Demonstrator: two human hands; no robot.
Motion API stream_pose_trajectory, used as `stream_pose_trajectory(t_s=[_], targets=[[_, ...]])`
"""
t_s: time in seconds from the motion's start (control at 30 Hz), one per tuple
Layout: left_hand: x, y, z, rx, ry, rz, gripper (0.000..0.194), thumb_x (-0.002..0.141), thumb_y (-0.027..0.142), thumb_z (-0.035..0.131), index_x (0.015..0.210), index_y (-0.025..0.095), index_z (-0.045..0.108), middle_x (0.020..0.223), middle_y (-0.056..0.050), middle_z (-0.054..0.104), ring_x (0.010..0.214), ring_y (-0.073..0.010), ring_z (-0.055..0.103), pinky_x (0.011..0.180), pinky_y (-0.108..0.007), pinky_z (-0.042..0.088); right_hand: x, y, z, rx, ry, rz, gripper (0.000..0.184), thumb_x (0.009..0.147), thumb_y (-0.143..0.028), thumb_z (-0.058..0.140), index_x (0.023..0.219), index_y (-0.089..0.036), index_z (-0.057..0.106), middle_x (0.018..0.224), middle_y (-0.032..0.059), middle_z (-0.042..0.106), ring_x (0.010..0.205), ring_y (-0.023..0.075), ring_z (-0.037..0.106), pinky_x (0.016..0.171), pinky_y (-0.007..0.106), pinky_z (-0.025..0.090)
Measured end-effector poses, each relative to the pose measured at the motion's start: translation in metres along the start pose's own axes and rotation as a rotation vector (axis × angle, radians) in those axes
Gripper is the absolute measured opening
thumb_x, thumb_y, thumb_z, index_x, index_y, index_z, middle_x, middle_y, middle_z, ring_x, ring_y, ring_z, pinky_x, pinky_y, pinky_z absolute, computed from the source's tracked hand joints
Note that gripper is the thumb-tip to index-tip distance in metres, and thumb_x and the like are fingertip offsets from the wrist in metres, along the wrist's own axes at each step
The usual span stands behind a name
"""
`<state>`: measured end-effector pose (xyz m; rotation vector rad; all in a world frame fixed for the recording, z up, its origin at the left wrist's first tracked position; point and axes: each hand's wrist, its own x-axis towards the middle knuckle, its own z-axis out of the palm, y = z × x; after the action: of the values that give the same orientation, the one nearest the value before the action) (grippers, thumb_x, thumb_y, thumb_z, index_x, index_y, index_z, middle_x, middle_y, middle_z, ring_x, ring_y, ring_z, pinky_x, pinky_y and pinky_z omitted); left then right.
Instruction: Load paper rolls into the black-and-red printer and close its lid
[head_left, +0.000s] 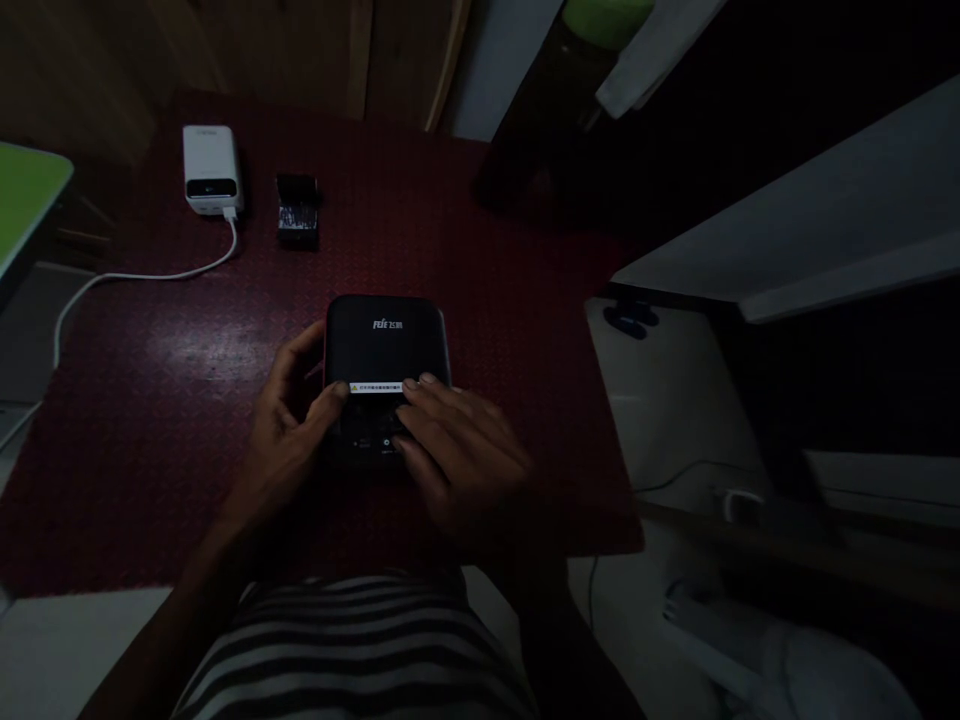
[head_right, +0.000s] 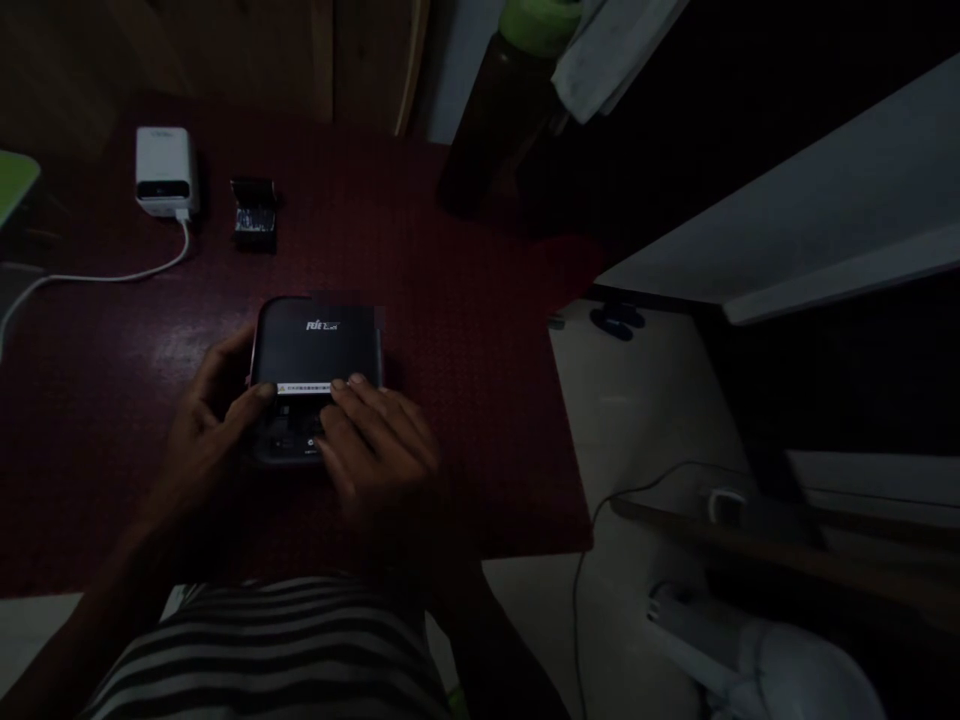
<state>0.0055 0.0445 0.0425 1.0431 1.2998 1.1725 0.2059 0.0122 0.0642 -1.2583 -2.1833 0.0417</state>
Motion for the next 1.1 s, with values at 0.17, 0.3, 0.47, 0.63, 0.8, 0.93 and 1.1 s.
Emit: stream_pose_trajectory(t_s=[0.17, 0.3, 0.47, 0.63, 0.8, 0.93, 1.1], targets=[[-0.011, -0.007, -0.01, -0.119, 0.019, -0.086, 0.053, 0.095, 0.044, 0.081, 0.147, 0.034, 0.073, 0.158, -0.005, 0.069, 0.147, -0.0366, 0.064, 0.119, -0.05, 0.058, -0.009, 0.0, 0.001, 0.062, 0.078, 0.084, 0.028, 0.11, -0.013, 0.061, 0.135, -0.018, 0.074, 0.133, 0.0123, 0.084, 0.132, 0.0247, 0.078, 0.113, 0.044, 0.064], [-0.019, -0.009, -0.014, -0.07, 0.029, -0.117, 0.056, 0.093, 0.037, 0.081, 0.148, 0.035, 0.073, 0.157, -0.005, 0.07, 0.149, -0.0381, 0.063, 0.116, -0.05, 0.061, -0.026, 0.006, 0.001, 0.056, 0.218, 0.223, 0.038, 0.109, -0.016, 0.063, 0.146, -0.025, 0.068, 0.132, 0.0101, 0.085, 0.128, 0.0262, 0.08, 0.106, 0.046, 0.066], [-0.021, -0.004, -0.01, 0.03, 0.039, -0.052, 0.057, 0.091, 0.033, 0.082, 0.147, 0.035, 0.073, 0.157, -0.006, 0.069, 0.152, -0.0397, 0.06, 0.106, -0.046, 0.066, -0.044, 0.019, 0.002, 0.031, 0.252, 0.315, 0.035, 0.107, -0.015, 0.063, 0.138, -0.028, 0.073, 0.121, 0.0077, 0.087, 0.111, 0.0263, 0.084, 0.097, 0.046, 0.069], [-0.02, -0.004, -0.009, -0.031, 0.019, -0.071, 0.054, 0.092, 0.027, 0.076, 0.145, 0.036, 0.074, 0.149, -0.005, 0.074, 0.14, -0.0361, 0.069, 0.103, -0.046, 0.066, -0.051, 0.016, 0.003, 0.142, 0.211, 0.396, 0.033, 0.108, -0.02, 0.064, 0.138, -0.027, 0.074, 0.126, 0.0077, 0.086, 0.116, 0.0262, 0.083, 0.099, 0.045, 0.07], [-0.02, -0.006, -0.009, -0.106, 0.037, -0.119, 0.054, 0.091, 0.028, 0.08, 0.144, 0.038, 0.075, 0.147, -0.004, 0.075, 0.13, -0.0328, 0.075, 0.093, -0.04, 0.069, -0.055, 0.008, 0.009, 0.322, 0.143, 0.52, 0.036, 0.108, -0.029, 0.064, 0.144, -0.027, 0.071, 0.13, 0.0101, 0.085, 0.117, 0.0273, 0.084, 0.099, 0.044, 0.071], [-0.021, -0.005, -0.008, -0.158, 0.047, -0.168, 0.055, 0.09, 0.027, 0.082, 0.144, 0.039, 0.075, 0.149, -0.003, 0.075, 0.126, -0.0316, 0.077, 0.089, -0.037, 0.07, -0.06, 0.009, 0.012, 0.416, 0.137, 0.631, 0.04, 0.107, -0.034, 0.069, 0.147, -0.028, 0.068, 0.133, 0.0119, 0.084, 0.122, 0.0292, 0.083, 0.103, 0.047, 0.07], [-0.021, -0.003, -0.004, -0.164, 0.04, -0.146, 0.056, 0.091, 0.026, 0.08, 0.145, 0.036, 0.074, 0.152, -0.004, 0.074, 0.132, -0.0343, 0.075, 0.094, -0.041, 0.07, -0.056, 0.004, 0.01, 0.467, 0.15, 0.721, 0.038, 0.105, -0.039, 0.073, 0.141, -0.027, 0.072, 0.132, 0.0135, 0.085, 0.12, 0.0305, 0.084, 0.097, 0.044, 0.072]])
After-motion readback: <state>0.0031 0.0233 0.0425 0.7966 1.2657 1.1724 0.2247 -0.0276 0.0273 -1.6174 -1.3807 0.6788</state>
